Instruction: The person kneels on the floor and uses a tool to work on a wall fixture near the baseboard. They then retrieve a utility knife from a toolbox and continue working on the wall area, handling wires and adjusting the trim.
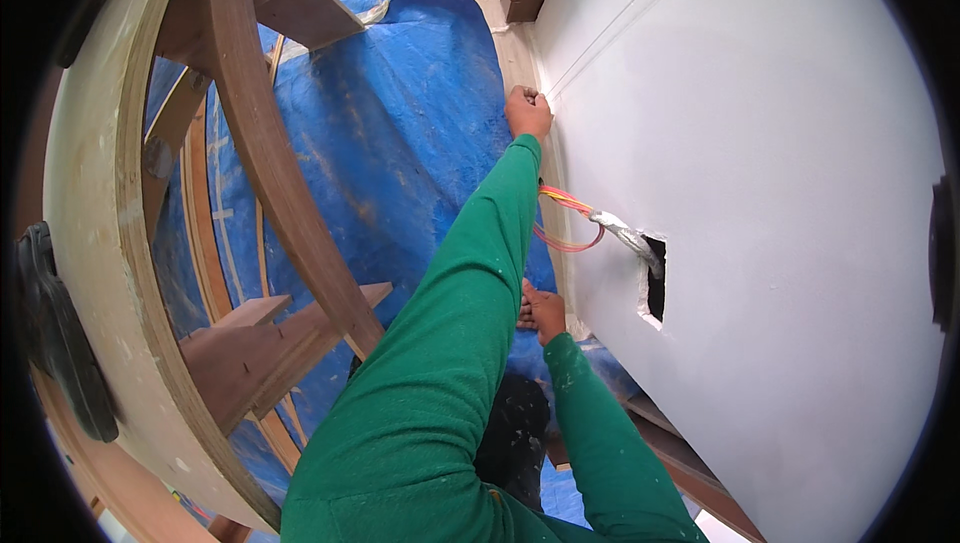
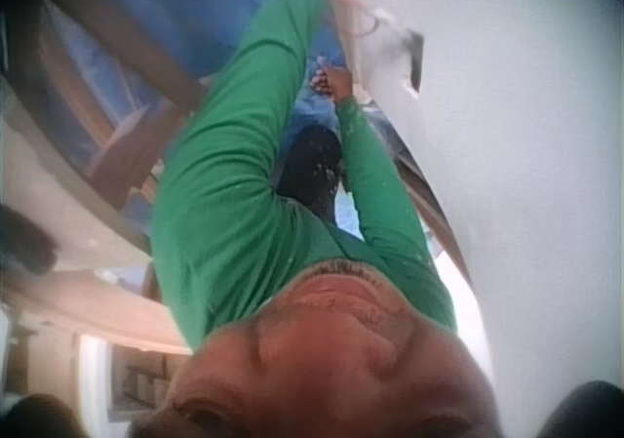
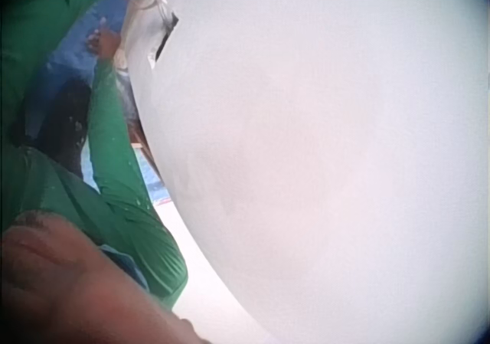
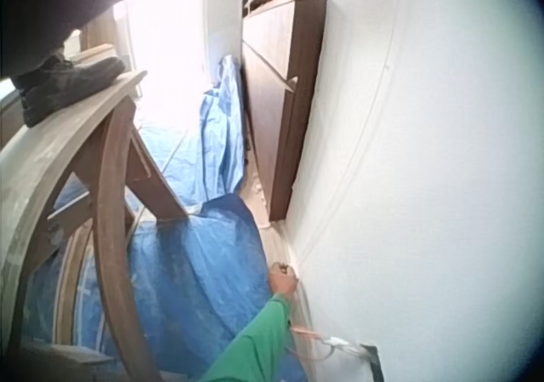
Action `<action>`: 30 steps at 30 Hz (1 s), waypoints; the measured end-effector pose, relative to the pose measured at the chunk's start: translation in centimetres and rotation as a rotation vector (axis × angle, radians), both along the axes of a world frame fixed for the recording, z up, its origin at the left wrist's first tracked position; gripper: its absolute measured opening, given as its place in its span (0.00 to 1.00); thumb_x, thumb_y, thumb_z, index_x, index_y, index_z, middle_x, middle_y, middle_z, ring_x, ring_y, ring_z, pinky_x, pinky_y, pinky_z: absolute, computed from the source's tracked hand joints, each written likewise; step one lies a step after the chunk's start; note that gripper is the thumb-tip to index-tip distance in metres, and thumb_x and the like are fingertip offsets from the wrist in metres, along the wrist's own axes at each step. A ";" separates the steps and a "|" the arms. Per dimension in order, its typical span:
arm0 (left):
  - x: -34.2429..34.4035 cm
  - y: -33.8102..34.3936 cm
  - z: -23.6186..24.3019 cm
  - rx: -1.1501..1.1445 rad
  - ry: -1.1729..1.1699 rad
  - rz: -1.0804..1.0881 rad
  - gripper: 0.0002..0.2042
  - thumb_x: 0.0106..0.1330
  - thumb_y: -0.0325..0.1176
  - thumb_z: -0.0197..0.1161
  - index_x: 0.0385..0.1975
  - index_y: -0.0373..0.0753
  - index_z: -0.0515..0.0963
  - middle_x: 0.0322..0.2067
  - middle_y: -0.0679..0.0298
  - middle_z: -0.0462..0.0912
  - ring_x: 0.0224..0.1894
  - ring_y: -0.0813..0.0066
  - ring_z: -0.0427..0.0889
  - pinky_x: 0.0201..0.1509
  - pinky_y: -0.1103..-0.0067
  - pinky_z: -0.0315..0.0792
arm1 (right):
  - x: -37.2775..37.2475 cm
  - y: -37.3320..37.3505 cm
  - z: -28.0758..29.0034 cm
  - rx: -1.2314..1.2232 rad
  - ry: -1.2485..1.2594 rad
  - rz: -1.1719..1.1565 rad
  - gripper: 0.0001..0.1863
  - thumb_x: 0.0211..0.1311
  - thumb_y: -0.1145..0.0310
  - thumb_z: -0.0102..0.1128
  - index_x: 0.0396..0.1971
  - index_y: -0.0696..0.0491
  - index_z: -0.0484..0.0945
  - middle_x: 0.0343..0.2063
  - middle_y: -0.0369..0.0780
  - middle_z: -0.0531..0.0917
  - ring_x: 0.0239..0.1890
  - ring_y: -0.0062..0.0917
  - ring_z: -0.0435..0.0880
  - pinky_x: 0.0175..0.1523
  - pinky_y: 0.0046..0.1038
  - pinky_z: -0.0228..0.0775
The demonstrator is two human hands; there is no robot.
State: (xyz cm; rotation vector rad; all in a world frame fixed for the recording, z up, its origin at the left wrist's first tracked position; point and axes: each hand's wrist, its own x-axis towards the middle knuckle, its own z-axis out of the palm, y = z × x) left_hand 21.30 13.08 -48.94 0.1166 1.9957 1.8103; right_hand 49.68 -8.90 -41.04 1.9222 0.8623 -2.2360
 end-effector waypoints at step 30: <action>0.6 0.1 2.3 0.014 -0.033 0.044 0.05 0.62 0.23 0.64 0.36 0.31 0.78 0.30 0.51 0.85 0.28 0.61 0.87 0.31 0.70 0.83 | 0.6 -0.1 -0.2 0.052 0.038 0.012 0.27 0.58 0.45 0.73 0.28 0.57 0.76 0.21 0.43 0.84 0.24 0.32 0.89 0.26 0.29 0.81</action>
